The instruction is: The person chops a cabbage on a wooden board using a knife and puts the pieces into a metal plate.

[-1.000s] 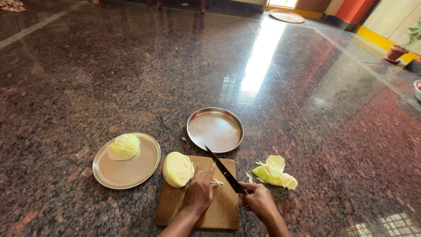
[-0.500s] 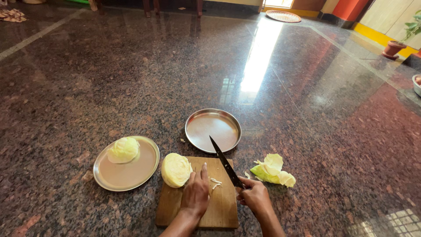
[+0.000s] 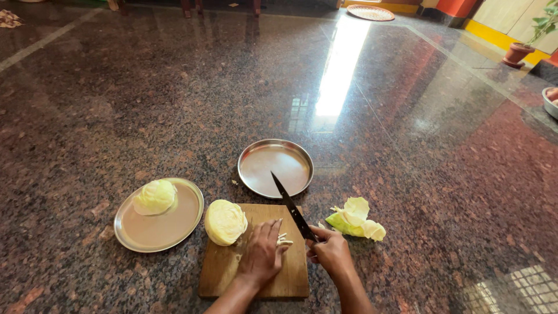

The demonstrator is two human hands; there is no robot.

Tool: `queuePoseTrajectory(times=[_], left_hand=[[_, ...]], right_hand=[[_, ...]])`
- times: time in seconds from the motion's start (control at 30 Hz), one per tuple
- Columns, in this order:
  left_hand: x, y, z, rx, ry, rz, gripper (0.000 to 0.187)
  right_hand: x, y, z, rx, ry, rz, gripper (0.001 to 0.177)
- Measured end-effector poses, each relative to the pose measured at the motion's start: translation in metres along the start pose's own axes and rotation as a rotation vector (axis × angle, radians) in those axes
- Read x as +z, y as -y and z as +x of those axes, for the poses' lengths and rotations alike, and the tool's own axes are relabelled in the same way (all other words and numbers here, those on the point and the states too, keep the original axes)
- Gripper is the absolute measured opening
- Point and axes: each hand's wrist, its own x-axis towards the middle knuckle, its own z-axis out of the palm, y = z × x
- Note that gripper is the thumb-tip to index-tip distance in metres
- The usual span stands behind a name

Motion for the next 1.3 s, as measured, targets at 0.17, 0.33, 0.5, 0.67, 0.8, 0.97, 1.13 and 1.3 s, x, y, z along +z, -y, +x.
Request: queuePoseTrajectory(times=[0.17, 0.33, 0.5, 0.67, 0.8, 0.97, 1.13, 1.3], left_hand=[[-0.001, 0.009, 0.006, -0.211, 0.147, -0.056, 0.055], [0.006, 0.017, 0.011, -0.297, -0.002, -0.111, 0.034], [0.013, 0.026, 0.024, -0.369, 0.206, -0.084, 0.033], [0.002, 0.017, 0.011, -0.241, 0.16, -0.086, 0.036], [-0.005, 0.013, 0.003, -0.152, 0.02, -0.069, 0.023], [0.0, 0.02, 0.003, -0.11, -0.045, -0.107, 0.023], [0.004, 0.023, 0.004, -0.196, -0.039, -0.193, 0.029], [0.006, 0.026, 0.003, -0.302, -0.04, -0.27, 0.055]], right_hand=[[0.002, -0.005, 0.002, -0.014, 0.013, 0.058, 0.044], [0.009, -0.001, -0.004, 0.025, -0.014, -0.028, 0.043], [0.017, 0.012, -0.012, 0.003, -0.015, -0.027, 0.044], [0.018, 0.017, -0.015, 0.008, -0.028, -0.077, 0.042], [0.021, 0.006, -0.012, -0.002, -0.061, -0.074, 0.044], [0.053, -0.018, -0.034, -0.527, -0.392, -0.892, 0.019], [0.083, -0.024, -0.068, -0.217, -0.152, -0.99, 0.061], [0.088, -0.024, -0.077, -0.175, -0.125, -1.124, 0.064]])
